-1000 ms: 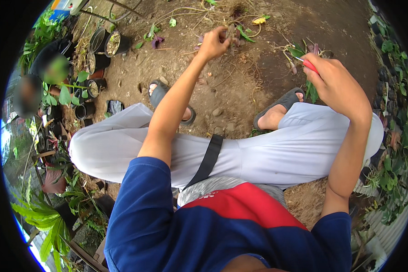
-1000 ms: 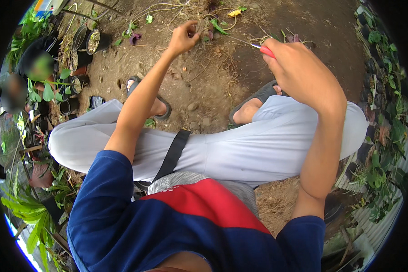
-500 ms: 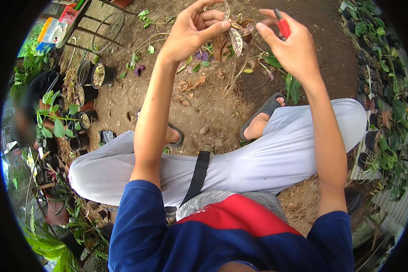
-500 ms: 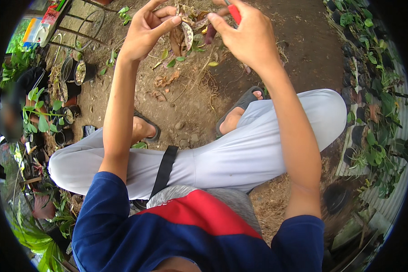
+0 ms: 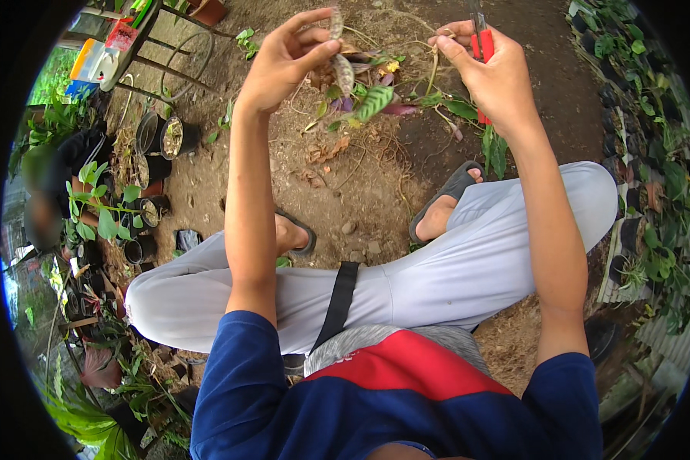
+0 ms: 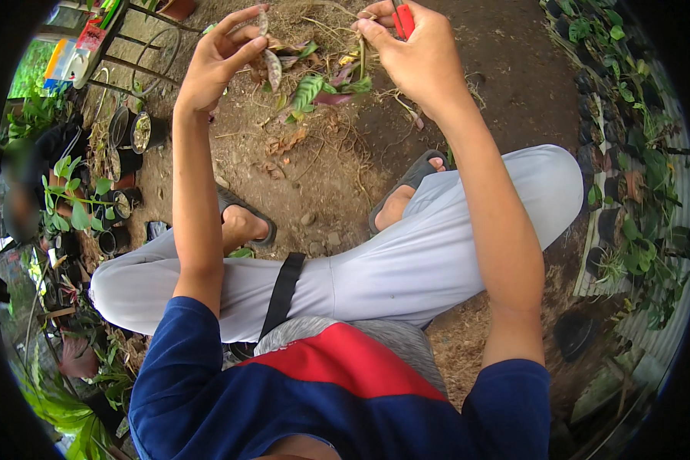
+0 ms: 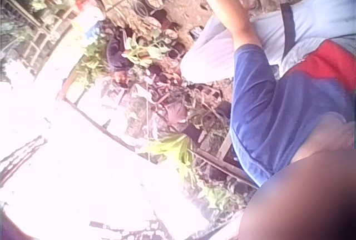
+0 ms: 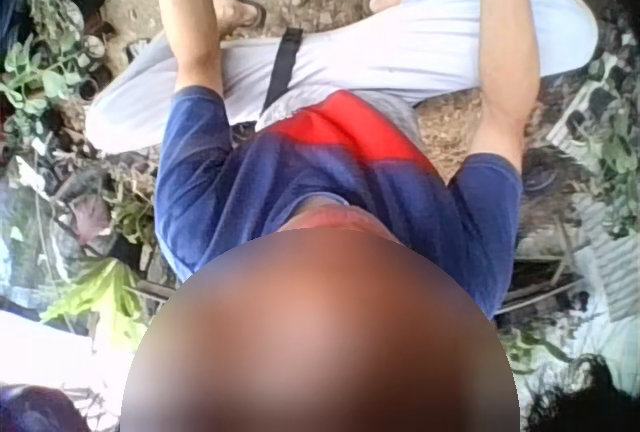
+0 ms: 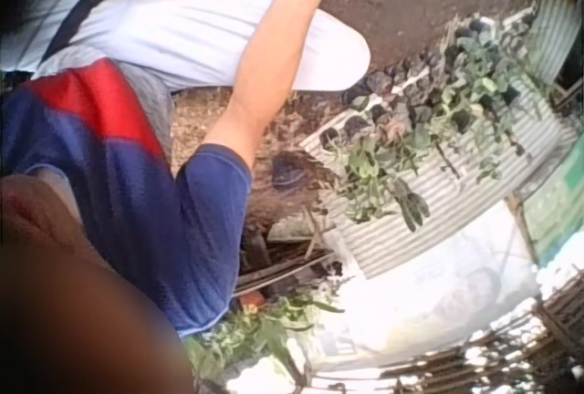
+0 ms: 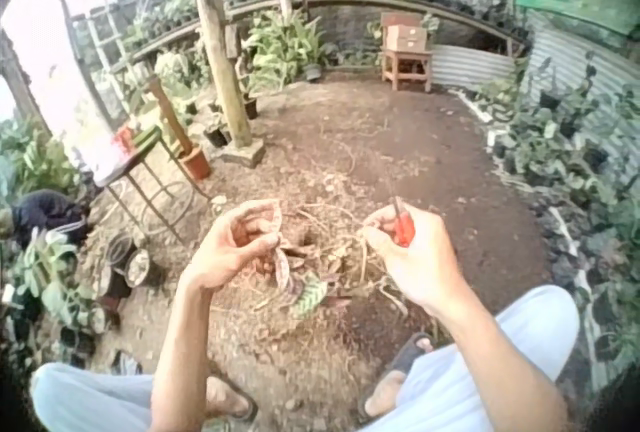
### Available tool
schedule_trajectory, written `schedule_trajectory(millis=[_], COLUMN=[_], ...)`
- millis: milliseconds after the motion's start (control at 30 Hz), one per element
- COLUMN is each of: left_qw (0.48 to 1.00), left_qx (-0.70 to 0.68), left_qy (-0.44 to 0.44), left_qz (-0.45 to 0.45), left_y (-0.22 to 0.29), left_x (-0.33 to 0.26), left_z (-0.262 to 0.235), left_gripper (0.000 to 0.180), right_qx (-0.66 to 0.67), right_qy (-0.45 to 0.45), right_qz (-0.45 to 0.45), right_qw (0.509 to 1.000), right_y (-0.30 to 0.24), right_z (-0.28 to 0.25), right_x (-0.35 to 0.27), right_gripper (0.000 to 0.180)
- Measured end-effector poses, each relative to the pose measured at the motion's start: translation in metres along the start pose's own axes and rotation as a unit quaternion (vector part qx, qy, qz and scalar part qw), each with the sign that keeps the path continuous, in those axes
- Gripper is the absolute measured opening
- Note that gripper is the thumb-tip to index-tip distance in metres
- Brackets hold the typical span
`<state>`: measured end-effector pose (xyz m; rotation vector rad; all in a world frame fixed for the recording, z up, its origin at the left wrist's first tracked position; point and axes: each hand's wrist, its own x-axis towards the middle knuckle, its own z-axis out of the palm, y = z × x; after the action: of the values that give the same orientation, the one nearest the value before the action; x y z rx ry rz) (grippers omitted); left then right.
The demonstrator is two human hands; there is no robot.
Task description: The person sits on the ground and uses a red utility knife to trim roots and leaves from several small plants. The person handles each plant individually, cutting away excess material and placing trimmed pieces on the ground.
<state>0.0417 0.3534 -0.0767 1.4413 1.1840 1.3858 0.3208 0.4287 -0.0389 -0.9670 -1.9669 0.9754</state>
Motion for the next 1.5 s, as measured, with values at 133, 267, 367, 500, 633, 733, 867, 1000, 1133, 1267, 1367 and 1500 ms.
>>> schedule_trajectory(millis=[133, 267, 367, 500, 633, 733, 867, 1000, 1133, 1267, 1367, 1500], left_qw=[0.985, 0.878, 0.927, 0.988, 0.986, 0.993, 0.987, 0.965, 0.953, 0.963, 0.966, 0.967], left_qx=[0.123, 0.425, 0.336, 0.142, 0.147, 0.114, 0.152, 0.219, 0.249, 0.218, 0.2, 0.202], left_qy=[0.083, 0.219, 0.163, 0.023, -0.024, -0.019, 0.052, 0.114, 0.129, 0.114, 0.105, 0.091], left_qz=[-0.091, 0.009, 0.025, 0.058, 0.077, 0.002, 0.03, 0.094, 0.112, 0.109, 0.121, 0.126], left_y=[-0.015, -0.014, 0.005, 0.039, 0.058, 0.064, 0.069, 0.078, 0.092, 0.103, 0.107, 0.109], left_x=[-0.002, 0.002, 0.002, -0.001, -0.009, -0.01, -0.01, -0.013, -0.017, -0.022, -0.023, -0.023], left_z=[-0.031, -0.029, -0.005, 0.05, 0.093, 0.106, 0.111, 0.11, 0.108, 0.113, 0.118, 0.119], left_gripper=[0.051, 0.052, 0.043, 0.036, 0.032, 0.027, 0.023, 0.022, 0.019, 0.014, 0.014, 0.014], right_qx=[0.055, 0.118, 0.142, 0.182, 0.24, 0.27, 0.179, -0.042, -0.147, -0.191, -0.213, -0.231], right_qy=[0.049, 0.103, 0.117, 0.096, 0.061, 0.053, 0.11, 0.167, 0.163, 0.158, 0.17, 0.175], right_qz=[0.018, 0.047, 0.049, 0.047, 0.003, 0.01, -0.028, -0.11, -0.19, -0.227, -0.236, -0.262], right_qw=[0.997, 0.987, 0.982, 0.977, 0.969, 0.961, 0.977, 0.979, 0.957, 0.942, 0.933, 0.921], right_y=[-0.002, -0.01, -0.017, -0.027, -0.035, -0.04, -0.041, -0.036, -0.03, -0.028, -0.027, -0.026], right_z=[-0.008, -0.012, -0.015, -0.012, -0.001, 0.004, 0.008, 0.012, 0.01, 0.008, 0.006, 0.001], right_x=[0.0, -0.001, -0.002, -0.005, -0.012, -0.019, -0.025, -0.029, -0.028, -0.024, -0.021, -0.018], right_gripper=[0.022, 0.023, 0.023, 0.021, 0.022, 0.023, 0.025, 0.014, 0.016, 0.015, 0.015, 0.016])
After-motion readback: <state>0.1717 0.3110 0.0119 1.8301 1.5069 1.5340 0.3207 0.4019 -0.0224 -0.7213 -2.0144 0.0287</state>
